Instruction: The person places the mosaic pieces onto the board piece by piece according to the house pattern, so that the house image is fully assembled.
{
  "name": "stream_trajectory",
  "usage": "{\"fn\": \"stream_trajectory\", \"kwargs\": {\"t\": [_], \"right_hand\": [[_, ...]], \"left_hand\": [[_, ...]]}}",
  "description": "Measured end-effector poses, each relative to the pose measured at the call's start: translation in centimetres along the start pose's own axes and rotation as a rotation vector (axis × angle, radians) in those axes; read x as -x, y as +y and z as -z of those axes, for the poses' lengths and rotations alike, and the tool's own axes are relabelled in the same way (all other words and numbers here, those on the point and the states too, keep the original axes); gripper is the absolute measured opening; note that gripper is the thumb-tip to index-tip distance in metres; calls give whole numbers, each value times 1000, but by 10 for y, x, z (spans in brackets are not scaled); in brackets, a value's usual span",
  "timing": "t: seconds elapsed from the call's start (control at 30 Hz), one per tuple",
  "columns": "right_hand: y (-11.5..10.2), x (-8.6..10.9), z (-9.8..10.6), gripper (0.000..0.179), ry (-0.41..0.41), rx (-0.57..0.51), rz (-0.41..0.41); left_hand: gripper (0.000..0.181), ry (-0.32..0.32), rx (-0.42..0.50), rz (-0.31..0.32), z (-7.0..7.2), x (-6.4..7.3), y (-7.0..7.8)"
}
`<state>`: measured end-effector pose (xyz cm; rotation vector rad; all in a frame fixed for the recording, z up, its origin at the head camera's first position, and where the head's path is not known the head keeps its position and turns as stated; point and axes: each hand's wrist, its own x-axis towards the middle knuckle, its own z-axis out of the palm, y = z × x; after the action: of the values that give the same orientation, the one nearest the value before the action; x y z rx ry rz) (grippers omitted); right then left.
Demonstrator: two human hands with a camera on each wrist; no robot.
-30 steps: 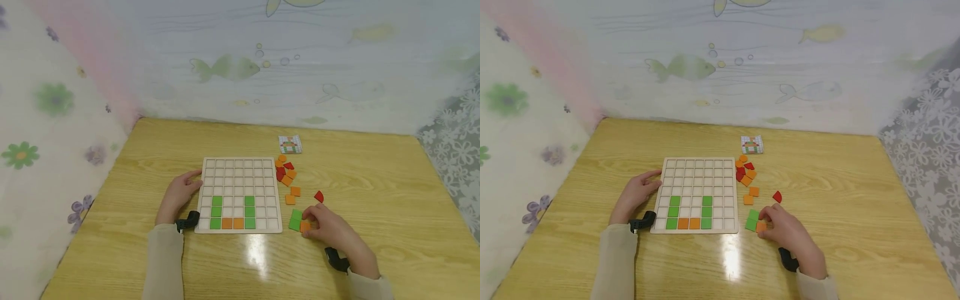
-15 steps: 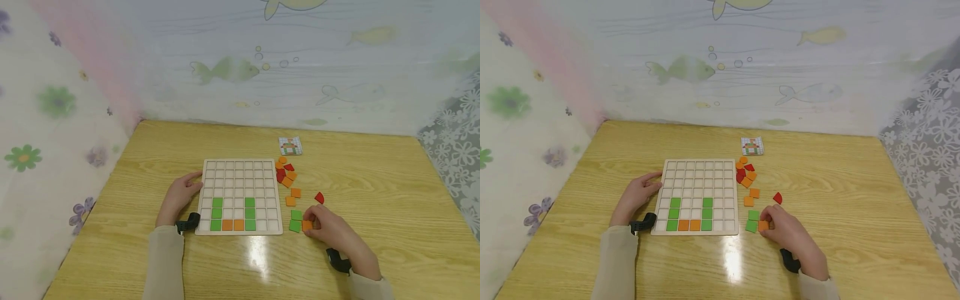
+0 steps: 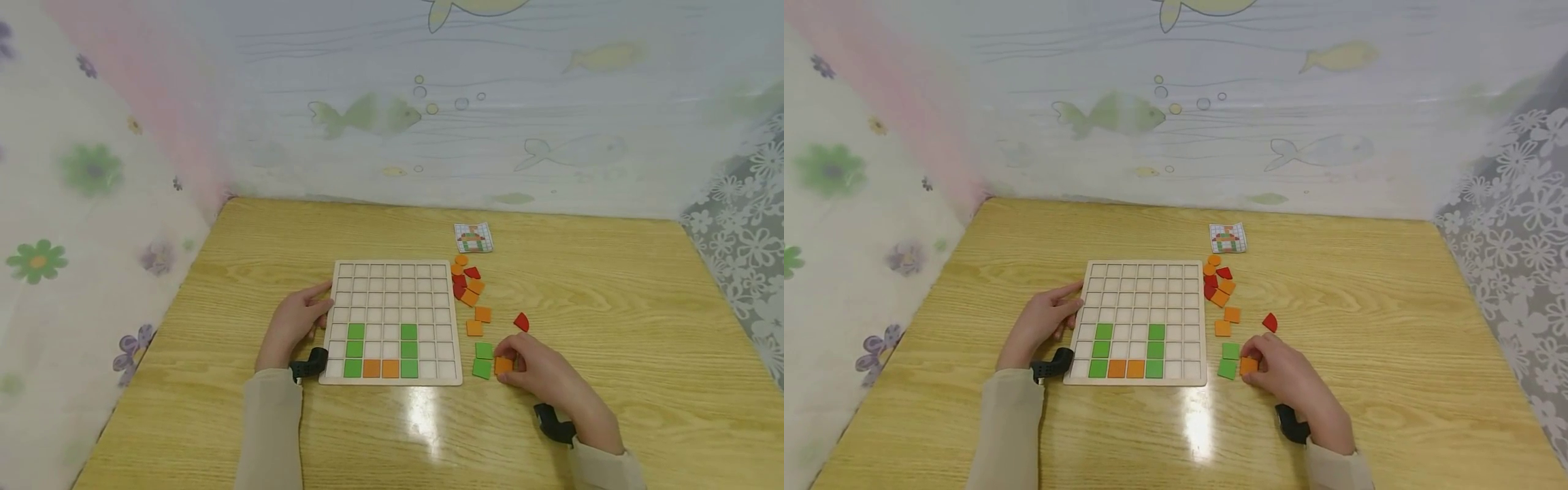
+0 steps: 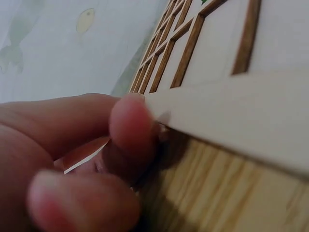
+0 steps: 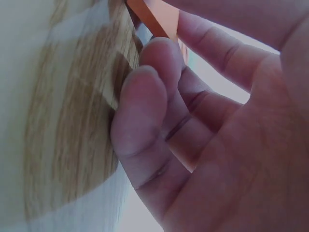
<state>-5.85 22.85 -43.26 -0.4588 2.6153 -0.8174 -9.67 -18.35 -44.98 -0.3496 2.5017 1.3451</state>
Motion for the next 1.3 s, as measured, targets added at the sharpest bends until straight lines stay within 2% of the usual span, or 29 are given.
{"fn": "stream_trajectory", "kwargs": {"t": [0.07, 0.17, 0.3, 0.6, 0.97, 1.13, 1.3], "right_hand": [[0, 0, 0, 29, -4, 3, -1], [0, 1, 0, 28, -15, -1, -2], [2, 2, -1, 26, -21, -13, 14], [8, 3, 2, 16, -7, -7, 130], [8, -8, 2, 40, 14, -62, 40], [4, -18, 6, 35, 10, -78, 29], [-6, -30, 5, 30, 36, -91, 75]], "left_hand": [[46, -27, 46, 22, -1, 1, 0], [51, -62, 51, 19, -2, 3, 2], [55, -78, 63, 22, -5, 4, 3], [54, -91, 112, 22, -19, 4, 5], [54, -43, 59, -2, -25, 2, 12], [51, -25, 52, 9, -25, 0, 15], [51, -19, 26, -32, -27, 1, 21]]}}
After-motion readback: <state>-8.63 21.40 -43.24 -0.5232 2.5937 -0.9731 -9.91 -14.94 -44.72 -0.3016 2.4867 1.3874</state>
